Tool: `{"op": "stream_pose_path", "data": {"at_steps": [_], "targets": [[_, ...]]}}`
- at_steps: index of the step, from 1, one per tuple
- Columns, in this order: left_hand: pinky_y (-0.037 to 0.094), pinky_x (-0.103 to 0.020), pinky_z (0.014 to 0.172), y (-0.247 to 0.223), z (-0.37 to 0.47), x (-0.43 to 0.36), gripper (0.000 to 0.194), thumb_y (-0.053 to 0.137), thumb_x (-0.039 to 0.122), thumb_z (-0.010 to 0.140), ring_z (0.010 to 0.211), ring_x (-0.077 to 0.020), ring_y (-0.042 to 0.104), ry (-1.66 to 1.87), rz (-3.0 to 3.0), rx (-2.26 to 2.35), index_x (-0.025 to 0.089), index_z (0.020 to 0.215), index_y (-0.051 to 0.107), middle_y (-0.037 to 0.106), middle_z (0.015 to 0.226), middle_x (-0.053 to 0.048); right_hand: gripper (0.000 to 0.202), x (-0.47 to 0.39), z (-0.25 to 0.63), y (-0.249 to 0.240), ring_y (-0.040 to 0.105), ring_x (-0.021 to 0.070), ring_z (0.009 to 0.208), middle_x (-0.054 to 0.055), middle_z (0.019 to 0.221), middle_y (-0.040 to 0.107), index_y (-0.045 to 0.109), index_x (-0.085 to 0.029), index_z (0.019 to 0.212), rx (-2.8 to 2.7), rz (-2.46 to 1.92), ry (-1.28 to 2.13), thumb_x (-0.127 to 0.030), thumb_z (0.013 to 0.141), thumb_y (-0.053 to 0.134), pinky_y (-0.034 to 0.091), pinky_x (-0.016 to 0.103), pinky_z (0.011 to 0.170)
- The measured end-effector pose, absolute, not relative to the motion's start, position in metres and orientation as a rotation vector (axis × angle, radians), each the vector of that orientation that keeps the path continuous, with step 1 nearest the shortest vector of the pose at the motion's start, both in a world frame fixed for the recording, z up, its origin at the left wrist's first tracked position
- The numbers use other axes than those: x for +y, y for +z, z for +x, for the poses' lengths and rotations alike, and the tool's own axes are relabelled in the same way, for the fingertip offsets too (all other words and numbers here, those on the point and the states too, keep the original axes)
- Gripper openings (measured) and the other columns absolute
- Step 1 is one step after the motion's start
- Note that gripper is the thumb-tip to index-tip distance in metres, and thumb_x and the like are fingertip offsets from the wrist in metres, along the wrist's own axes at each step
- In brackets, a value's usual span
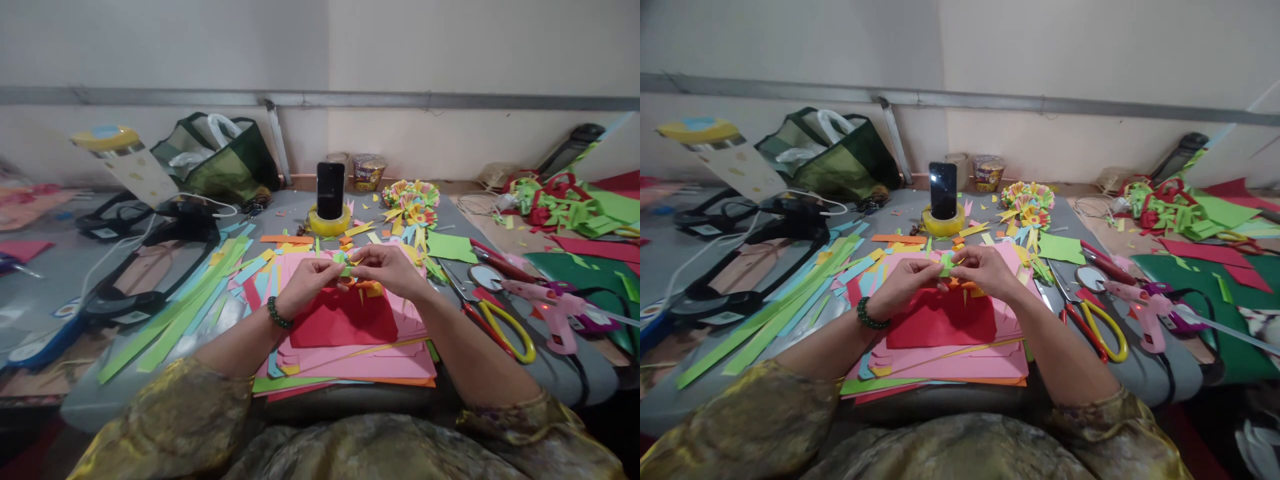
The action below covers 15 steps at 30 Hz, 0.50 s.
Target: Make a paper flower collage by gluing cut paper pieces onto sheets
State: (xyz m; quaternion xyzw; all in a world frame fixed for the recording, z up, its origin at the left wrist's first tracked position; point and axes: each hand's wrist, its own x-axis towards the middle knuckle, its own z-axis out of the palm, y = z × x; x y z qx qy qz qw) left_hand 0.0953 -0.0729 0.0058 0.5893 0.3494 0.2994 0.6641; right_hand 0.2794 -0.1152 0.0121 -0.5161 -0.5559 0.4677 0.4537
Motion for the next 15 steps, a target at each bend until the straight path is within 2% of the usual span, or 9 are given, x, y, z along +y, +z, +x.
{"op": "stream_pose_path", "data": {"at_steps": [7, 15], "targets": [[0.055, -0.027, 0.06, 0.0035, 0.095, -0.0716, 0.049, 0.084, 0.06, 0.056, 0.059, -0.0176, 0.069, 0.644, 1.296, 0.803, 0.013, 0.067, 0.074, 0.075, 0.07, -0.009, 0.034, -0.1149, 0.2817, 0.0142, 0.056, 0.0102, 0.052, -0.003, 0.055, 0.062, 0.067, -0.015, 0.081, -1.365, -1.293, 1.237, -0.036, 0.059, 0.083, 0.043, 0.023, 0.052], [0.056, -0.028, 0.059, 0.0037, 0.0955, -0.0729, 0.048, 0.079, 0.061, 0.062, 0.058, -0.0179, 0.069, 0.647, 1.384, 0.77, 0.015, 0.064, 0.07, 0.072, 0.062, -0.006, 0.037, -0.1146, 0.2812, 0.0152, 0.053, 0.0098, 0.049, -0.005, 0.051, 0.058, 0.066, -0.017, 0.077, -1.385, -1.309, 1.235, -0.042, 0.058, 0.084, 0.043, 0.025, 0.052]]}}
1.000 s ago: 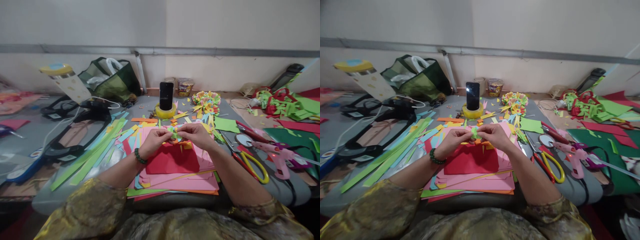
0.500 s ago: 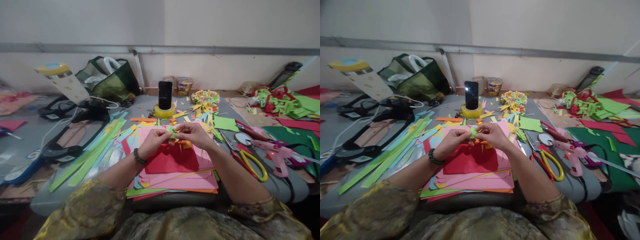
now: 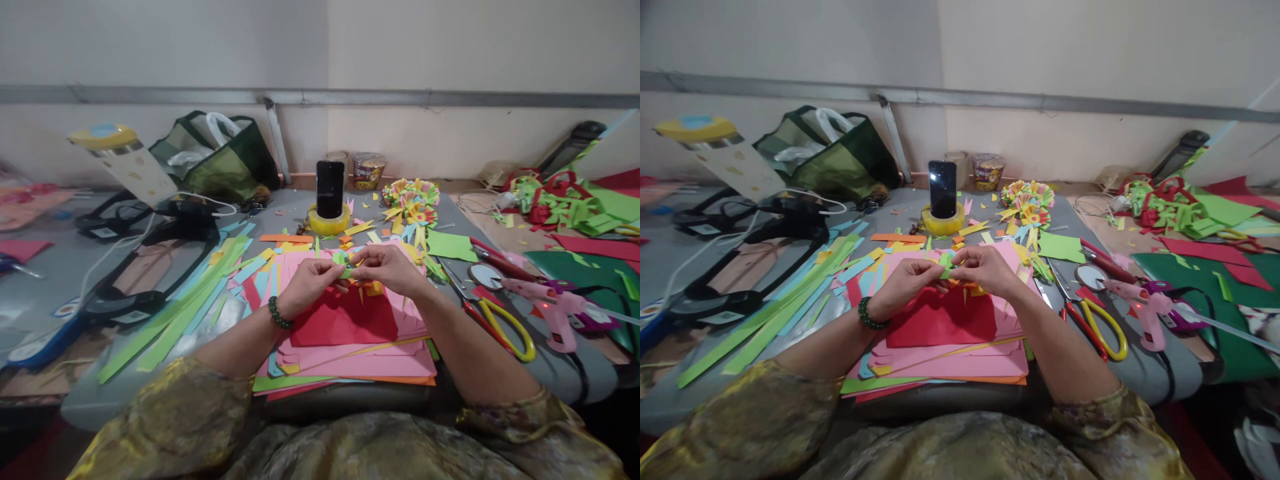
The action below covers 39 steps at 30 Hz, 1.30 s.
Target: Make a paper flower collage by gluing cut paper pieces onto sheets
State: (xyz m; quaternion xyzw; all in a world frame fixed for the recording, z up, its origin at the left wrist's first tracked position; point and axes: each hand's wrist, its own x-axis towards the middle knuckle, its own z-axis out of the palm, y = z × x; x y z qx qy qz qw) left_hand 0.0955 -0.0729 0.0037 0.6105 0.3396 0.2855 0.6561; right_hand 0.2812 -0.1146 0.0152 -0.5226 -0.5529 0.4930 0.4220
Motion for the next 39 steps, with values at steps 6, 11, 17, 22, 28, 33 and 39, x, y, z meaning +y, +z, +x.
{"op": "stream_pose_path", "data": {"at_steps": [6, 11, 17, 22, 28, 33, 39], "targets": [[0.054, -0.027, 0.057, 0.005, 0.094, -0.073, 0.041, 0.079, 0.055, 0.066, 0.059, -0.0187, 0.07, 0.667, 1.484, 0.748, 0.015, 0.066, 0.071, 0.072, 0.064, -0.006, 0.043, -0.116, 0.278, 0.017, 0.054, 0.0109, 0.052, -0.003, 0.055, 0.06, 0.066, -0.016, 0.073, -1.47, -1.294, 1.192, -0.053, 0.06, 0.083, 0.041, 0.024, 0.051], [0.051, -0.025, 0.056, 0.006, 0.096, -0.076, 0.037, 0.077, 0.051, 0.068, 0.054, -0.0172, 0.068, 0.733, 1.544, 0.752, 0.016, 0.063, 0.071, 0.071, 0.059, -0.004, 0.047, -0.118, 0.274, 0.023, 0.052, 0.0098, 0.05, -0.002, 0.053, 0.058, 0.061, -0.017, 0.059, -1.525, -1.282, 1.222, -0.061, 0.063, 0.079, 0.041, 0.023, 0.049], [0.055, -0.029, 0.062, 0.013, 0.09, -0.074, 0.038, 0.075, 0.053, 0.07, 0.057, -0.0194, 0.069, 0.752, 1.53, 0.782, 0.016, 0.065, 0.071, 0.073, 0.062, -0.006, 0.042, -0.121, 0.292, 0.035, 0.056, 0.0105, 0.051, 0.0, 0.054, 0.061, 0.061, -0.017, 0.058, -1.466, -1.369, 1.261, -0.053, 0.066, 0.079, 0.046, 0.024, 0.051], [0.055, -0.028, 0.06, 0.014, 0.09, -0.073, 0.039, 0.077, 0.054, 0.068, 0.055, -0.0183, 0.068, 0.757, 1.525, 0.761, 0.016, 0.062, 0.071, 0.073, 0.061, -0.006, 0.039, -0.12, 0.284, 0.031, 0.061, 0.0118, 0.059, -0.002, 0.063, 0.065, 0.064, -0.018, 0.073, -1.345, -1.33, 1.176, -0.046, 0.057, 0.086, 0.047, 0.023, 0.052], [0.054, -0.027, 0.057, 0.013, 0.093, -0.077, 0.043, 0.08, 0.057, 0.063, 0.053, -0.0181, 0.068, 0.722, 1.491, 0.741, 0.015, 0.059, 0.069, 0.071, 0.057, -0.005, 0.042, -0.12, 0.275, 0.026, 0.058, 0.0101, 0.05, -0.005, 0.053, 0.061, 0.061, -0.017, 0.068, -1.315, -1.285, 1.283, -0.044, 0.051, 0.089, 0.049, 0.025, 0.054], [0.056, -0.028, 0.061, 0.014, 0.088, -0.068, 0.044, 0.081, 0.058, 0.061, 0.056, -0.0177, 0.068, 0.822, 1.407, 0.752, 0.015, 0.064, 0.071, 0.072, 0.062, -0.005, 0.042, -0.123, 0.285, 0.038, 0.059, 0.0103, 0.051, -0.004, 0.054, 0.063, 0.061, -0.017, 0.068, -1.27, -1.332, 1.241, -0.04, 0.047, 0.089, 0.048, 0.024, 0.054], [0.055, -0.028, 0.061, 0.017, 0.089, -0.071, 0.048, 0.084, 0.06, 0.056, 0.054, -0.0154, 0.066, 0.78, 1.439, 0.66, 0.014, 0.06, 0.071, 0.069, 0.059, -0.004, 0.037, -0.126, 0.273, 0.039, 0.057, 0.0107, 0.058, -0.003, 0.062, 0.064, 0.064, -0.018, 0.074, -1.334, -1.283, 1.048, -0.04, 0.053, 0.085, 0.044, 0.024, 0.055]]}}
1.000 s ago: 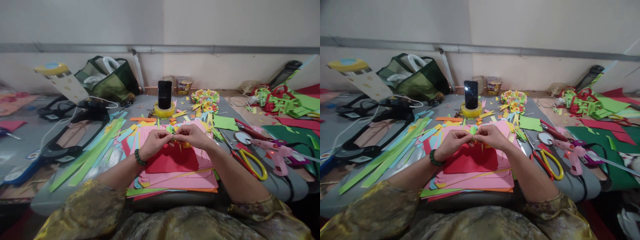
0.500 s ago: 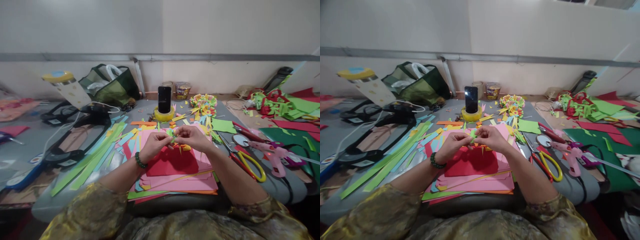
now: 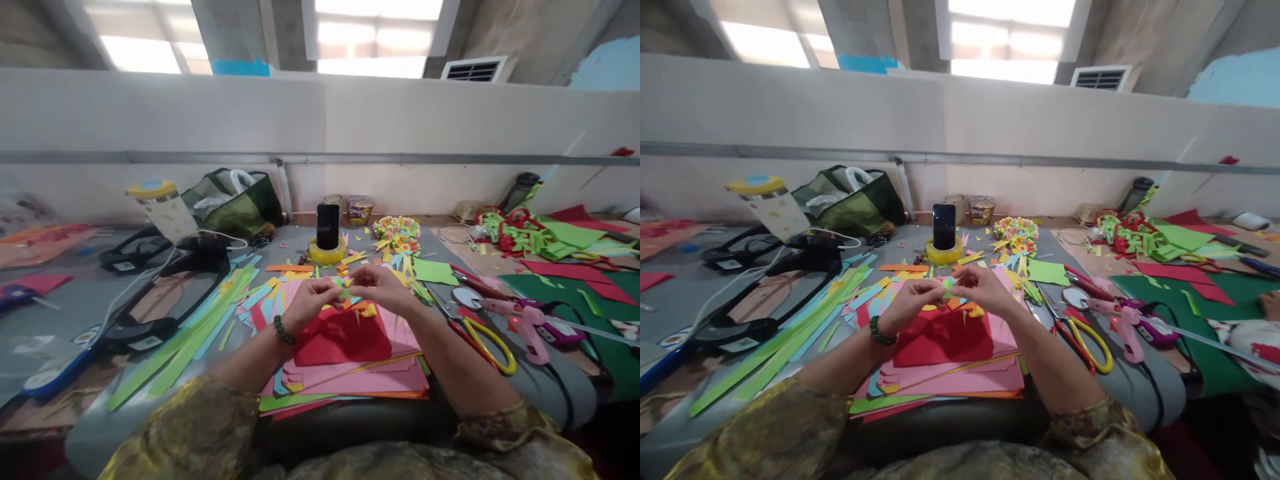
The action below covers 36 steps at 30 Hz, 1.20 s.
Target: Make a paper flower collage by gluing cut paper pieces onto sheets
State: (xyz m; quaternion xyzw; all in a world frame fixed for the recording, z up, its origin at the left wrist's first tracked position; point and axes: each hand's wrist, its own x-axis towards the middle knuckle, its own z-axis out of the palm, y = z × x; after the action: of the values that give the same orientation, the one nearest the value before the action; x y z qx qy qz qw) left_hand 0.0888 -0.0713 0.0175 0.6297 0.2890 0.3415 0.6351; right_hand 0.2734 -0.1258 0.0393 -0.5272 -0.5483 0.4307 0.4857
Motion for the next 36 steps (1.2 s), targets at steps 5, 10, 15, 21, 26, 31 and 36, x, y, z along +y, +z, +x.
{"op": "stream_pose_path", "data": {"at_steps": [5, 10, 15, 21, 26, 31, 36], "targets": [[0.053, -0.025, 0.061, 0.02, 0.094, -0.08, 0.05, 0.088, 0.06, 0.049, 0.053, -0.0119, 0.062, 0.776, 1.311, 0.637, 0.014, 0.06, 0.069, 0.065, 0.056, 0.0, 0.026, -0.128, 0.268, 0.036, 0.052, 0.0102, 0.053, -0.005, 0.056, 0.058, 0.06, -0.019, 0.067, -1.447, -1.247, 0.984, -0.035, 0.057, 0.078, 0.042, 0.024, 0.052], [0.051, -0.023, 0.062, 0.021, 0.096, -0.086, 0.051, 0.093, 0.052, 0.043, 0.056, -0.0089, 0.057, 0.715, 1.154, 0.63, 0.014, 0.068, 0.069, 0.064, 0.06, 0.002, 0.013, -0.144, 0.252, 0.033, 0.058, 0.0129, 0.06, -0.001, 0.065, 0.064, 0.059, -0.02, 0.071, -1.512, -1.296, 0.57, -0.03, 0.075, 0.067, 0.048, 0.026, 0.058], [0.05, -0.02, 0.055, 0.02, 0.095, -0.085, 0.054, 0.092, 0.054, 0.043, 0.051, -0.0075, 0.057, 0.722, 1.107, 0.659, 0.016, 0.066, 0.062, 0.064, 0.061, 0.004, 0.017, -0.196, 0.284, 0.036, 0.067, 0.023, 0.097, 0.01, 0.103, 0.072, 0.067, -0.02, 0.1, -1.716, -1.675, 0.152, -0.029, 0.087, 0.06, 0.053, 0.035, 0.084], [0.05, -0.017, 0.053, 0.018, 0.098, -0.082, 0.042, 0.094, 0.036, 0.053, 0.05, -0.0072, 0.059, 0.634, 1.045, 0.654, 0.014, 0.066, 0.06, 0.066, 0.059, 0.002, 0.023, -0.266, 0.372, 0.009, 0.067, 0.035, 0.099, 0.02, 0.101, 0.072, 0.069, -0.012, 0.101, -1.495, -2.689, -0.151, -0.018, 0.086, 0.054, 0.049, 0.045, 0.085], [0.047, -0.013, 0.048, 0.018, 0.101, -0.084, 0.026, 0.084, 0.015, 0.071, 0.047, -0.0053, 0.059, 0.573, 0.944, 0.687, 0.012, 0.063, 0.06, 0.068, 0.059, 0.0, 0.045, -0.268, 0.384, -0.013, 0.069, 0.0337, 0.094, 0.019, 0.107, 0.072, 0.06, -0.011, 0.123, -1.399, -2.737, -0.004, -0.019, 0.079, 0.057, 0.05, 0.038, 0.073], [0.048, -0.013, 0.05, 0.019, 0.098, -0.083, 0.021, 0.071, 0.007, 0.083, 0.048, -0.0055, 0.062, 0.54, 0.902, 0.745, 0.012, 0.065, 0.061, 0.072, 0.065, -0.003, 0.046, -0.288, 0.382, 0.003, 0.069, 0.0317, 0.08, 0.012, 0.091, 0.071, 0.059, -0.017, 0.115, -1.271, -2.491, 0.042, -0.026, 0.071, 0.06, 0.052, 0.038, 0.065], [0.05, -0.016, 0.056, 0.013, 0.095, -0.078, 0.02, 0.081, 0.019, 0.077, 0.053, -0.0075, 0.065, 0.494, 0.956, 0.637, 0.012, 0.069, 0.063, 0.074, 0.067, -0.003, 0.067, -0.323, 0.367, 0.017, 0.066, 0.0242, 0.069, 0.009, 0.101, 0.069, 0.037, -0.029, 0.147, -1.22, -1.926, 0.28, -0.045, 0.086, 0.06, 0.053, 0.035, 0.06]]}}
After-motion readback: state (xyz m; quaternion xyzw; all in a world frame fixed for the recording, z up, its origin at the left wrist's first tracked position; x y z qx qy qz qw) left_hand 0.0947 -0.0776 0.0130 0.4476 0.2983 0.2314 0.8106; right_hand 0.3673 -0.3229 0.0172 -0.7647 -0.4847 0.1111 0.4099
